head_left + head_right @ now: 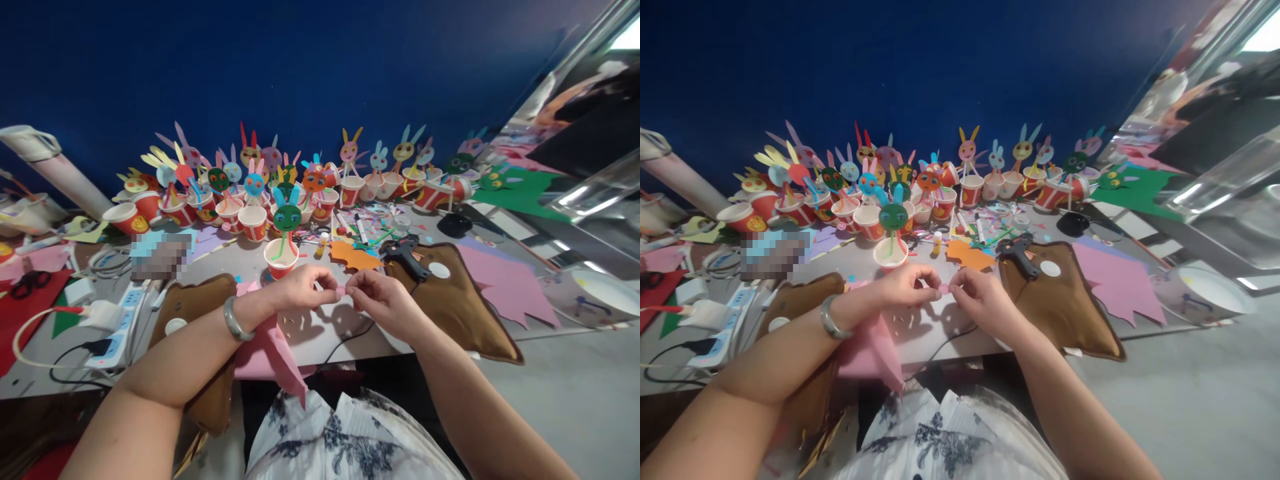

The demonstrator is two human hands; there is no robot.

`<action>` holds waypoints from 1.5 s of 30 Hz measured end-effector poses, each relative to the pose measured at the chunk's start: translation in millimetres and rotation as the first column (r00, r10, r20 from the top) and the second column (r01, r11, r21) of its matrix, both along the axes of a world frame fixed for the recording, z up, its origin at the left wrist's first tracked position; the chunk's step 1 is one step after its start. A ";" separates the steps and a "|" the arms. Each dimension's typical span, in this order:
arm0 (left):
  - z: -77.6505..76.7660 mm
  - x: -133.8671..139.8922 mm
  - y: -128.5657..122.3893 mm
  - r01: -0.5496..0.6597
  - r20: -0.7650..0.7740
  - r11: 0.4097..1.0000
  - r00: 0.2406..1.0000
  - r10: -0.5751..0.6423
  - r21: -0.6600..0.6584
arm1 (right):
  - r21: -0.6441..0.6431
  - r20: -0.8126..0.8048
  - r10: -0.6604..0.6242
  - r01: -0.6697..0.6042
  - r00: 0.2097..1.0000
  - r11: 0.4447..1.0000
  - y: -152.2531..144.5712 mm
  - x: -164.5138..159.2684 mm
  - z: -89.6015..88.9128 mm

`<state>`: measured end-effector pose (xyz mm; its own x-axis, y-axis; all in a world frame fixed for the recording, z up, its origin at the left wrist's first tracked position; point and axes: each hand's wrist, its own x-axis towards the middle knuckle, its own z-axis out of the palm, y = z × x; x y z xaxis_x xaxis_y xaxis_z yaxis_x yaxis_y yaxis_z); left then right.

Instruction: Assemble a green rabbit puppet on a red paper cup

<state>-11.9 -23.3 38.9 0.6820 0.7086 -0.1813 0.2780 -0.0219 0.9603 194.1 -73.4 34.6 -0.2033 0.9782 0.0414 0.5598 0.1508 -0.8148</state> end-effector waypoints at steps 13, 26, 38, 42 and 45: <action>-2.9 1.7 3.3 -0.072 0.053 0.996 0.996 0.069 0.059 | -0.003 -0.189 -0.038 0.038 0.981 0.999 -0.8 -9.2 -0.8; 10.4 2.4 -2.0 -0.093 0.090 0.996 0.991 0.094 -0.011 | -0.145 -0.379 -0.074 0.020 0.923 0.989 -1.8 -12.1 -10.9; 5.9 0.4 -1.0 -0.052 0.074 0.998 0.996 0.049 0.037 | -0.118 -0.377 -0.099 0.058 0.921 0.991 -2.1 -16.8 -5.5; 3.5 0.1 0.4 -0.053 0.090 0.998 0.995 0.049 0.043 | -0.127 -0.377 -0.097 0.053 0.921 0.991 -2.7 -16.1 -4.5; 6.2 0.7 0.1 -0.062 0.084 0.997 0.995 0.058 0.040 | -0.136 -0.392 -0.090 0.039 0.915 0.990 -2.3 -15.4 -9.8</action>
<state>-11.2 -23.2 45.1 0.6496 0.7543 -0.0951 0.1996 -0.0485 0.9787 178.7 -75.7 24.7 -0.1309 0.9913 -0.0153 0.1918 0.0102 -0.9814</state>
